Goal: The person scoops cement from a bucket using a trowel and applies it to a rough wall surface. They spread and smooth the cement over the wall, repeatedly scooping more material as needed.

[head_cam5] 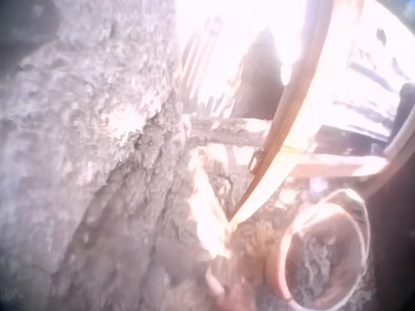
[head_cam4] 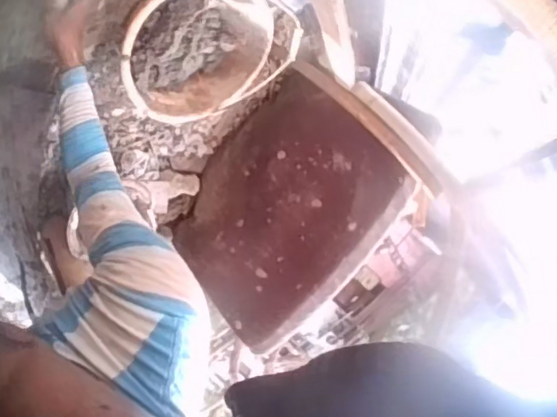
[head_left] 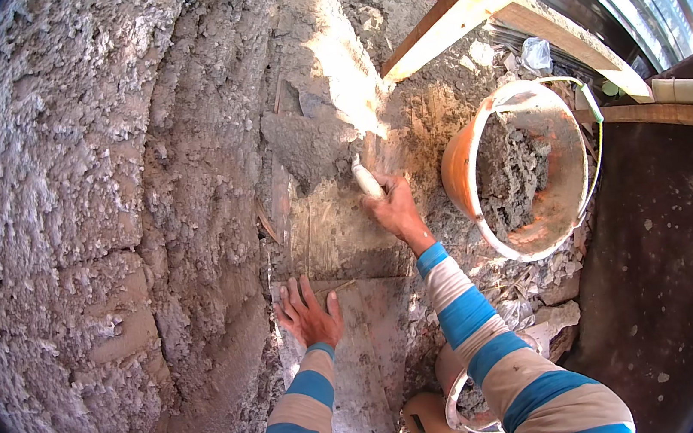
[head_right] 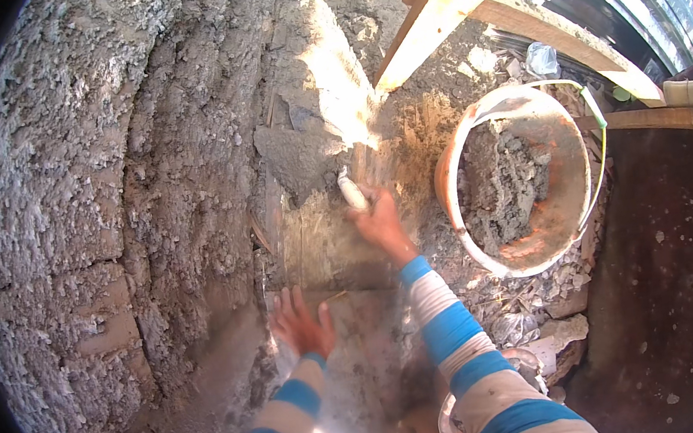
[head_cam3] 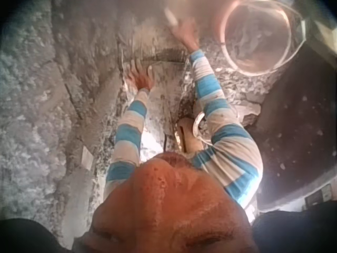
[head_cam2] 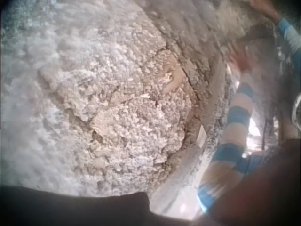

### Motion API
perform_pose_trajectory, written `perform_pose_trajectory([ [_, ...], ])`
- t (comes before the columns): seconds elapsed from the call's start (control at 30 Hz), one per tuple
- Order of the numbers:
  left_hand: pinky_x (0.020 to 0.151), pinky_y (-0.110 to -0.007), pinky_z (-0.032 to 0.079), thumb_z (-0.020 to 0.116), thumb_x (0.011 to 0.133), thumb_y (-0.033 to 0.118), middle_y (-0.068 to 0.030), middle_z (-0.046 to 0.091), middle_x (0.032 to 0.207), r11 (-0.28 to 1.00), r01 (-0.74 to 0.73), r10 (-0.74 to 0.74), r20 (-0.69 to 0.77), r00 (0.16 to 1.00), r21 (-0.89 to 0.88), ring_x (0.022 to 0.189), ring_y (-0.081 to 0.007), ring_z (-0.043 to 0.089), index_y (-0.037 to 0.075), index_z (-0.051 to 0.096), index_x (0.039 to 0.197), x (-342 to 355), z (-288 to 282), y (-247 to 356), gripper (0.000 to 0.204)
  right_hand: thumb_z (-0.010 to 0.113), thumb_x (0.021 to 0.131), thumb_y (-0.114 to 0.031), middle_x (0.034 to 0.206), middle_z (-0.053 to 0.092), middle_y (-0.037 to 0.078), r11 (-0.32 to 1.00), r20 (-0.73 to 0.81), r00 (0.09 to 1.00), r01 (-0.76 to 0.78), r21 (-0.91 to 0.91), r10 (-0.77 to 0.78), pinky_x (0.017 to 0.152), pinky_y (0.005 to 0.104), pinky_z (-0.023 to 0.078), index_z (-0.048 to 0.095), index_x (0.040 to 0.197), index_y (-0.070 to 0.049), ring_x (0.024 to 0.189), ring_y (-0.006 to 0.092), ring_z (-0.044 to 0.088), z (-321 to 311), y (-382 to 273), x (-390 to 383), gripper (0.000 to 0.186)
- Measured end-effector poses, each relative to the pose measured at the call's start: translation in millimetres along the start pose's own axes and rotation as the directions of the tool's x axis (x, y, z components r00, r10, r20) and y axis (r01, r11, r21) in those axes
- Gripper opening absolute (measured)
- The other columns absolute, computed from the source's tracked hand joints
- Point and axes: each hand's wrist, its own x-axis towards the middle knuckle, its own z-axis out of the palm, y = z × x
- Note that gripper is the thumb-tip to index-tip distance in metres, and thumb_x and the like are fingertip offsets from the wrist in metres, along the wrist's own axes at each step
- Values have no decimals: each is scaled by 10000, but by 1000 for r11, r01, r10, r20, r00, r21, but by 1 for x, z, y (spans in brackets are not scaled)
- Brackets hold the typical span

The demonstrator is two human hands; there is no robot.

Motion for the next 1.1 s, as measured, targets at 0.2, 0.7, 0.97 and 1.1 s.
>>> perform_pose_trajectory([
  [0.2,1244,-591,47,418,1030,531,-177,304,1650,999,28,-26,45,999,-44,1560,-366,161,81,331,1584,-3,3,-7,719,731,857,-167,995,711,302,928,-55,989,107,-356,-135,797,496,557,635,1349,-23,928,475,696,-7,-45,-60,521],
  [0.7,1249,-605,62,398,1034,522,-175,288,1650,1000,30,-30,35,999,9,1563,-365,165,79,301,1596,1,2,-6,722,733,846,-68,1025,750,222,991,86,989,116,71,-122,880,380,550,639,1262,105,951,278,730,9,-16,-37,460],
  [0.97,1250,-606,44,406,1041,529,-150,273,1659,999,34,-35,76,997,3,1565,-360,132,101,301,1601,-1,6,-4,712,767,864,-67,920,674,48,994,205,978,-59,87,40,650,301,483,659,1272,63,741,113,586,-20,-23,-37,441],
  [1.1,1236,-614,44,485,1027,535,-141,314,1622,999,25,-24,35,999,-32,1538,-366,159,108,363,1579,0,5,-9,709,769,854,-99,1084,722,126,980,238,962,-165,111,135,896,331,525,636,1332,68,972,181,659,-36,-43,-55,523],
])
